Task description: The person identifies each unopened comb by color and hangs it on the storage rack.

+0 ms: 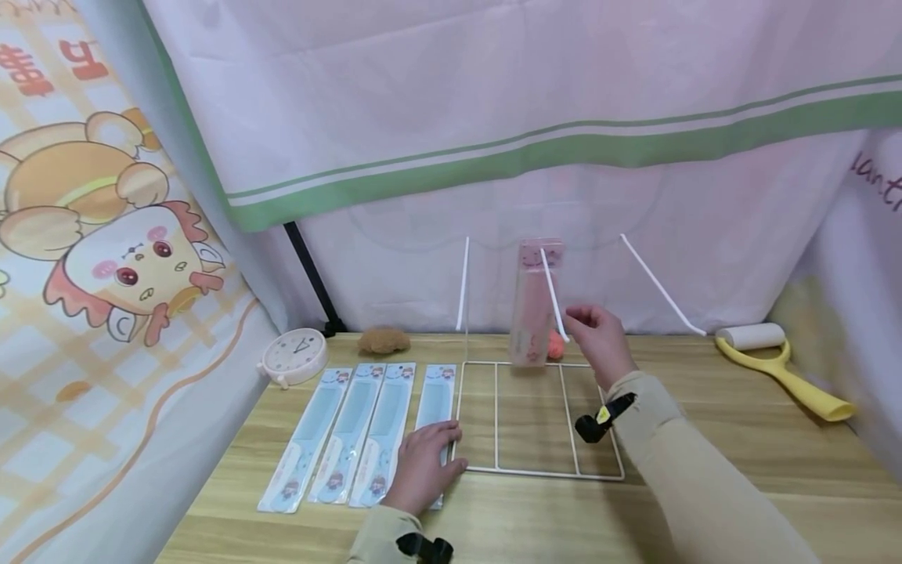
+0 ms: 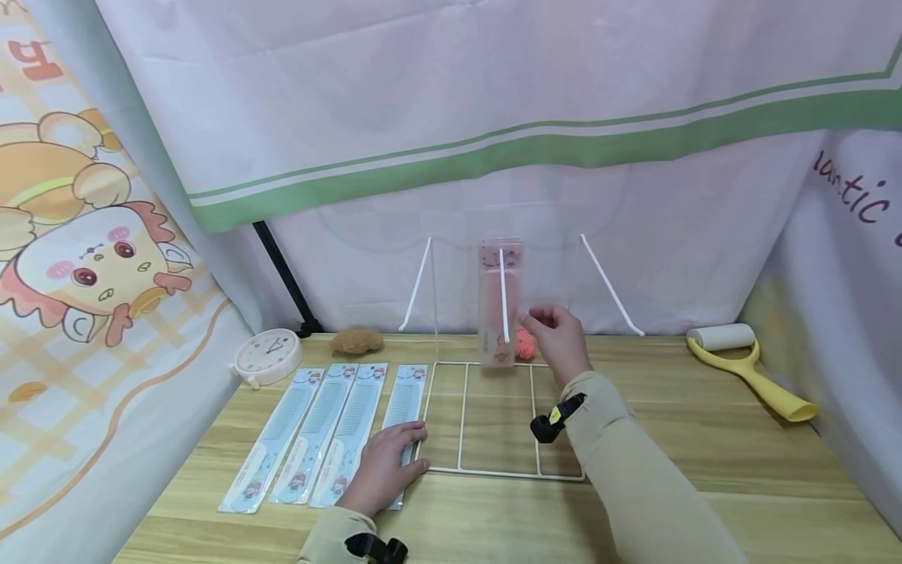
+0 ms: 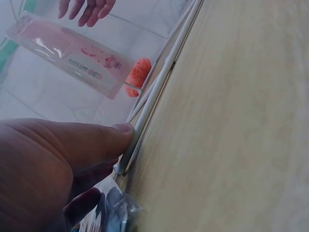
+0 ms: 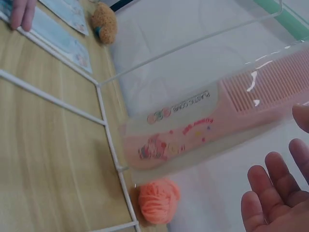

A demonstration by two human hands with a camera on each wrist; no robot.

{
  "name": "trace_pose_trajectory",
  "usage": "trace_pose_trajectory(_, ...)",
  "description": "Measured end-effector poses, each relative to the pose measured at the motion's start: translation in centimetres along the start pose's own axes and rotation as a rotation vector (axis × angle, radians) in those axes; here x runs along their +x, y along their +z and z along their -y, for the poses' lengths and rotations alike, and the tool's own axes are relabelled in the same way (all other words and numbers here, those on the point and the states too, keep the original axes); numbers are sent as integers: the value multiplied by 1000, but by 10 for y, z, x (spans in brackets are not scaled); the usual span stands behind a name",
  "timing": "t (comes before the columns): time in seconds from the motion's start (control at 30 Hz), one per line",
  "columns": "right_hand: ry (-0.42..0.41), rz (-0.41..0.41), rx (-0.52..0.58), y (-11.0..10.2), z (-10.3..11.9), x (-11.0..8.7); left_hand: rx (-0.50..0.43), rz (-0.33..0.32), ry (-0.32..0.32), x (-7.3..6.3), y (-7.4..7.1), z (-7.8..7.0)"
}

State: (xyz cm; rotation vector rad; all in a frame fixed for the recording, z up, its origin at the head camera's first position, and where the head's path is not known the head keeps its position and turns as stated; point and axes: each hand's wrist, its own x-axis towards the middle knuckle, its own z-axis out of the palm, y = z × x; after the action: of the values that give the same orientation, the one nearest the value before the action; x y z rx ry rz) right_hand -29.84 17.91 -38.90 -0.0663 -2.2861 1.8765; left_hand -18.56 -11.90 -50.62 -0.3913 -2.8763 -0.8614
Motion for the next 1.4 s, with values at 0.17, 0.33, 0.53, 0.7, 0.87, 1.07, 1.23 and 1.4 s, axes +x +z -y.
trace_pose_trajectory(0.17,-17,7,-51,-5,-12,-12,-4,13,-11,0,-2,-1)
trace_pose_trajectory(0.33,-27,26,-47,-12,-26,-30,-6,19,-14,-1,-2,-1)
trace_pose_trajectory(0.53,14,60,-54,-21,-44,-52,-6,19,-8,0,-4,-4)
trace_pose_trajectory(0.7,-2,76,-148,-29,-63,-67,-17,25,-11,0,-6,-6)
trace_pose_trajectory(0.87,-43,92,-242,-35,-83,-84,-13,34,-19,-1,-5,-5)
trace_pose_trajectory(1.07,-56,124,-304,-38,-102,-99,-19,34,-28,-1,-2,-4)
trace_pose_trajectory(1.23,-131,132,-390,-41,-115,-106,-23,34,-22,0,-3,-3)
trace_pose_trajectory(1.4,-169,170,-568,-43,-121,-111,-20,28,-14,0,-3,-2)
